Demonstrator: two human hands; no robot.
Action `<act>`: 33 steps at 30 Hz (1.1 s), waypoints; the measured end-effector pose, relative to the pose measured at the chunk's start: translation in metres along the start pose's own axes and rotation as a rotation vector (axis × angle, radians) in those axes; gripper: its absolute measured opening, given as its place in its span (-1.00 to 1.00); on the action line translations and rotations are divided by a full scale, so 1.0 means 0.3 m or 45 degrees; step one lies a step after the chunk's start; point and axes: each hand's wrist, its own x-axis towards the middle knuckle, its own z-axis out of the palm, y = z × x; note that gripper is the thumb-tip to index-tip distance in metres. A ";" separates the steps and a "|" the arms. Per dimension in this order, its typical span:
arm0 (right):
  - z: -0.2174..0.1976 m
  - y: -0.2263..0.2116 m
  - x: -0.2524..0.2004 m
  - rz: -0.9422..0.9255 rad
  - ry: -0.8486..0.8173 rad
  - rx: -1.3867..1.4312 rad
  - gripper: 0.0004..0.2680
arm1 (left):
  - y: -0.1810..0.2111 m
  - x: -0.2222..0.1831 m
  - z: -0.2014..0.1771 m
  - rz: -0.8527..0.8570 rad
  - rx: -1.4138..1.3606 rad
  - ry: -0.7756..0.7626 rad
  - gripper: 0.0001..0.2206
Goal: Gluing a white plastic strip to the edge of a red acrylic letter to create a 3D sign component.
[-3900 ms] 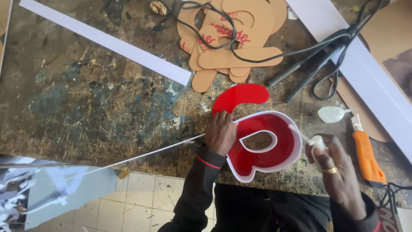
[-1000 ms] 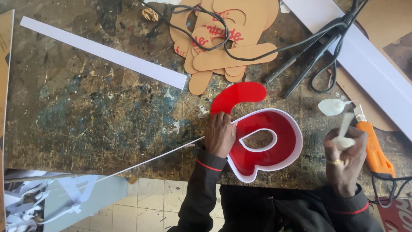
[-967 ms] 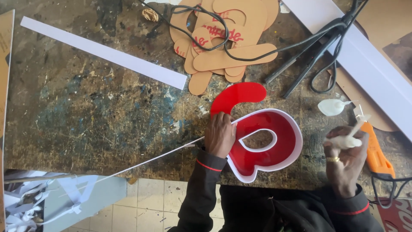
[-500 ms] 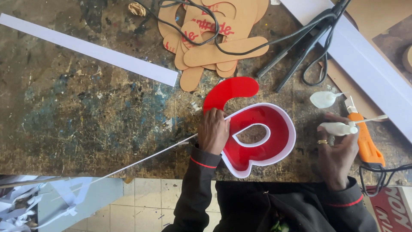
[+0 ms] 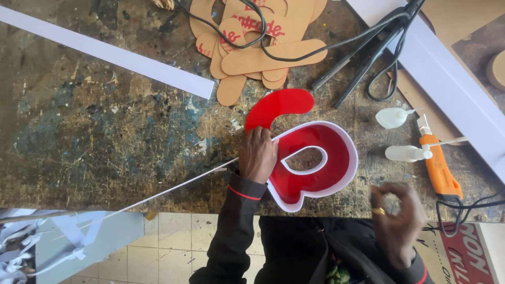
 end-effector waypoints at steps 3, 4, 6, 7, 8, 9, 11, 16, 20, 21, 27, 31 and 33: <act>0.079 -0.050 0.130 -0.162 -0.198 -0.024 -0.89 | -0.006 -0.004 0.011 0.013 0.002 0.022 -0.82; 0.112 -0.078 0.193 -0.170 -0.197 -0.021 -0.89 | -0.011 0.002 0.022 0.010 0.004 0.030 -0.82; 0.184 -0.139 0.318 -0.231 -0.209 0.111 -0.88 | -0.031 0.001 0.044 0.029 -0.011 0.002 -0.81; 0.204 -0.162 0.377 -0.242 -0.220 0.116 -0.88 | -0.021 -0.008 0.033 0.014 -0.012 0.006 -0.81; 0.227 -0.187 0.436 -0.257 -0.349 0.072 -0.87 | -0.013 -0.014 0.022 0.017 0.003 0.020 -0.81; 0.257 -0.215 0.502 -0.275 -0.473 0.030 -0.85 | -0.010 -0.010 0.008 0.022 0.022 0.037 -0.82; 0.292 -0.235 0.539 -0.274 -0.577 0.013 -0.88 | -0.015 -0.013 0.029 0.019 0.041 0.063 -0.80; 0.345 -0.245 0.587 -0.242 -0.779 -0.065 -0.90 | -0.028 -0.008 0.074 0.020 0.043 0.082 -0.78; 0.367 -0.257 0.613 -0.386 -0.877 -0.379 -0.96 | -0.046 -0.022 0.115 0.067 0.084 0.123 -0.77; 0.372 -0.272 0.627 -0.445 -0.902 -0.461 -0.95 | -0.051 -0.020 0.124 0.074 0.095 0.120 -0.78; 0.357 -0.324 0.647 -0.570 -0.989 -0.537 -0.93 | 0.018 -0.006 -0.016 0.036 0.213 0.270 -0.82; 0.391 -0.299 0.644 -0.628 -0.975 -0.540 -0.92 | 0.014 0.006 -0.034 0.028 0.135 0.283 -0.80; 0.393 -0.288 0.649 -0.739 -0.952 -0.618 -0.85 | 0.016 0.014 -0.043 0.026 0.144 0.295 -0.77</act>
